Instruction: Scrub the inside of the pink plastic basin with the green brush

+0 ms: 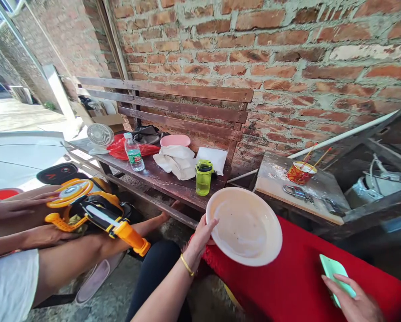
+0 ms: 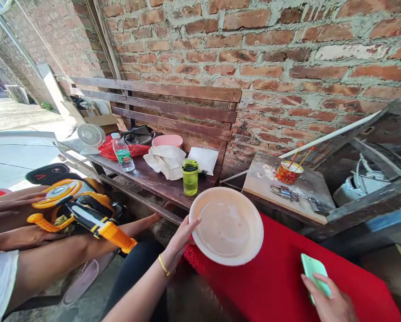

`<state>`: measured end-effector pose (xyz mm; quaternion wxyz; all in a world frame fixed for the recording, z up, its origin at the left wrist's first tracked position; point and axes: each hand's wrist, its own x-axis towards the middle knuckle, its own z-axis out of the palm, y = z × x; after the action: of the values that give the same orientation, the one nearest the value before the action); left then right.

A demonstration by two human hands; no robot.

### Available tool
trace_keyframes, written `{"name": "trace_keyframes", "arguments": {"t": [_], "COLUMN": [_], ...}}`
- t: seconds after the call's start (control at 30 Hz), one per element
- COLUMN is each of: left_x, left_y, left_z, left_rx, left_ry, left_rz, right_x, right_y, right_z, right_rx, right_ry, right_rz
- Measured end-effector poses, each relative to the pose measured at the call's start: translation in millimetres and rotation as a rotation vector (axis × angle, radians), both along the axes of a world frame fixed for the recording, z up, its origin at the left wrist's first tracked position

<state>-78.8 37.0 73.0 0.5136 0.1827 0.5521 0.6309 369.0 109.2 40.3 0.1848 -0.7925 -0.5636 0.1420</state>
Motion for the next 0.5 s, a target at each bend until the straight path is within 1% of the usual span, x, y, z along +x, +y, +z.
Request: {"name": "trace_keyframes", "arguments": {"t": [0.07,0.13,0.2,0.27,0.37,0.5], "left_x": [-1.5,-2.8,-3.6,-3.7,-2.2,1.7], "left_y": [-4.0,-7.6,-10.2,-11.2,-9.6,-5.0], "left_z": [2.9,7.1,11.9,15.8,18.3,15.5], "left_rx": [-0.086,-0.132,-0.158,-0.167,-0.154,-0.102], "left_ry": [0.076,0.137,0.152,0.135,0.065,-0.047], "left_rz": [-0.06,-0.144,-0.225,-0.275,-0.288,-0.224], "right_x": [-29.8,-44.7,-47.1,-43.7,-39.5,-39.8], "right_y": [-23.6,-35.3,-36.9,-33.5,-28.8,-29.3], "right_z": [7.6,11.5,11.2,8.4,4.0,2.0], "right_rx": [0.001,0.044,0.057,0.059,0.077,0.113], "right_ry": [0.017,-0.008,-0.018,-0.016,-0.005,0.016], "right_rz": [0.003,0.016,0.022,0.022,0.034,0.047]}}
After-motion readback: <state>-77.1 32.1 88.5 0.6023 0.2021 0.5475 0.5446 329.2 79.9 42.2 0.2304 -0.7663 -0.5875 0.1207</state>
